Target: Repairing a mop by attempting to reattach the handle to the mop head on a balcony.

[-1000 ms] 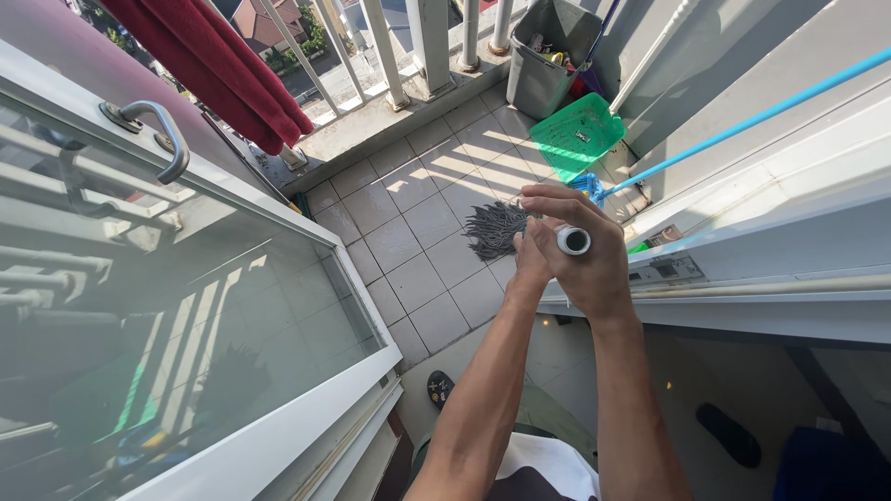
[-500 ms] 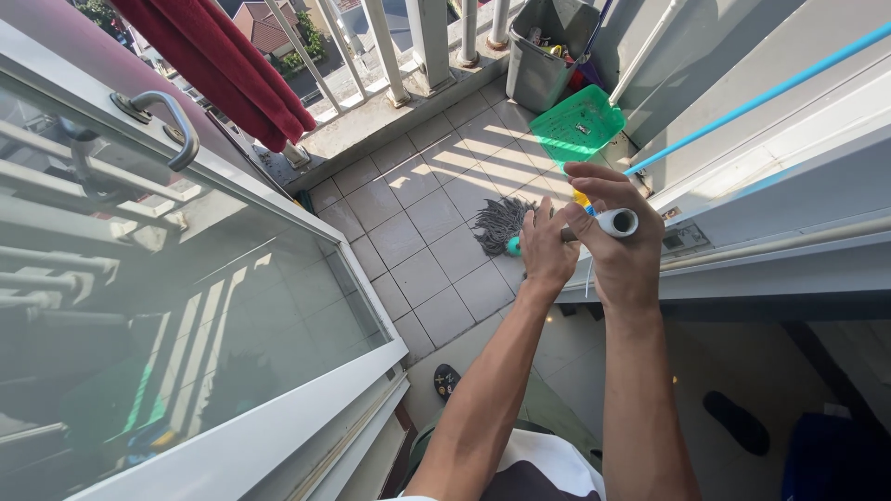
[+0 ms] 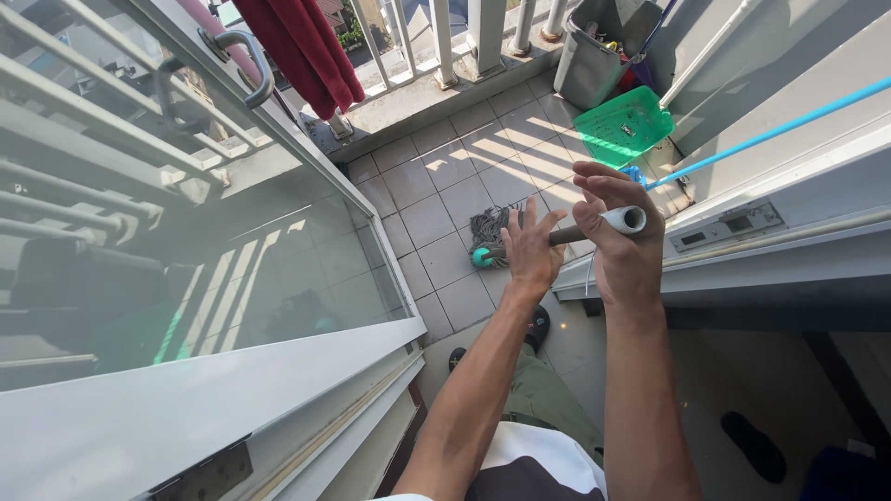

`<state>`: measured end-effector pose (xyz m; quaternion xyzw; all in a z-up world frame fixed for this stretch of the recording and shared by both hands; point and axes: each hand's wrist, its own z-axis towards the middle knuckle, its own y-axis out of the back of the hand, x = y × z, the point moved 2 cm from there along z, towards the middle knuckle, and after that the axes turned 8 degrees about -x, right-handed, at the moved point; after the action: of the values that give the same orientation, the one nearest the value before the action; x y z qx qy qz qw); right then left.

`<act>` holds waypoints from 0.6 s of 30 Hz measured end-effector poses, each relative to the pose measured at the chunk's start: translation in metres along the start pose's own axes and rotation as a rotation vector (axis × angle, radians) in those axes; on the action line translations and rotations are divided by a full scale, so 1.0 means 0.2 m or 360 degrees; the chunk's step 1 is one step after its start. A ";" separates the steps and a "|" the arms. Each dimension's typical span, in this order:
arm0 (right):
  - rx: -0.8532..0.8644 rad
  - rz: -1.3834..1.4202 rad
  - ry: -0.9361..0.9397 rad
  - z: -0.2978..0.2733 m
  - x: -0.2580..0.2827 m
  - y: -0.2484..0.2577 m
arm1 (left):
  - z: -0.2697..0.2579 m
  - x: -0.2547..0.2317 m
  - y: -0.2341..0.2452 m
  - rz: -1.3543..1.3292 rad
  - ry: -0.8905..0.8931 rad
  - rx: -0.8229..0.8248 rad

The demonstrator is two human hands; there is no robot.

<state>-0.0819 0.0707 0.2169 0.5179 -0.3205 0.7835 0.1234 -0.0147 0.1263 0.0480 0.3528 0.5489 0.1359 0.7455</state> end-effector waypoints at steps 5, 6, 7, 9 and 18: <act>0.0051 0.0035 -0.0071 -0.09 -0.05 -0.07 | -0.08 0.13 0.12 0.0042 0.0034 -0.0046; 0.0061 0.0046 -0.0093 -0.10 -0.06 -0.09 | -0.09 0.15 0.14 0.0061 0.0048 -0.0044; 0.0070 0.0056 -0.0095 -0.11 -0.07 -0.12 | -0.10 0.18 0.17 0.0070 0.0052 -0.0055; 0.0096 0.0116 -0.0138 -0.15 -0.08 -0.15 | -0.14 0.22 0.21 0.0057 0.0074 -0.0081; 0.0235 0.0183 -0.0287 -0.31 -0.16 -0.25 | -0.31 0.43 0.30 0.0140 0.0207 -0.0132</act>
<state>-0.0870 0.1512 0.1910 0.5747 -0.3009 0.7610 0.0105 -0.0298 0.2440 0.0162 0.3358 0.5740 0.2136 0.7156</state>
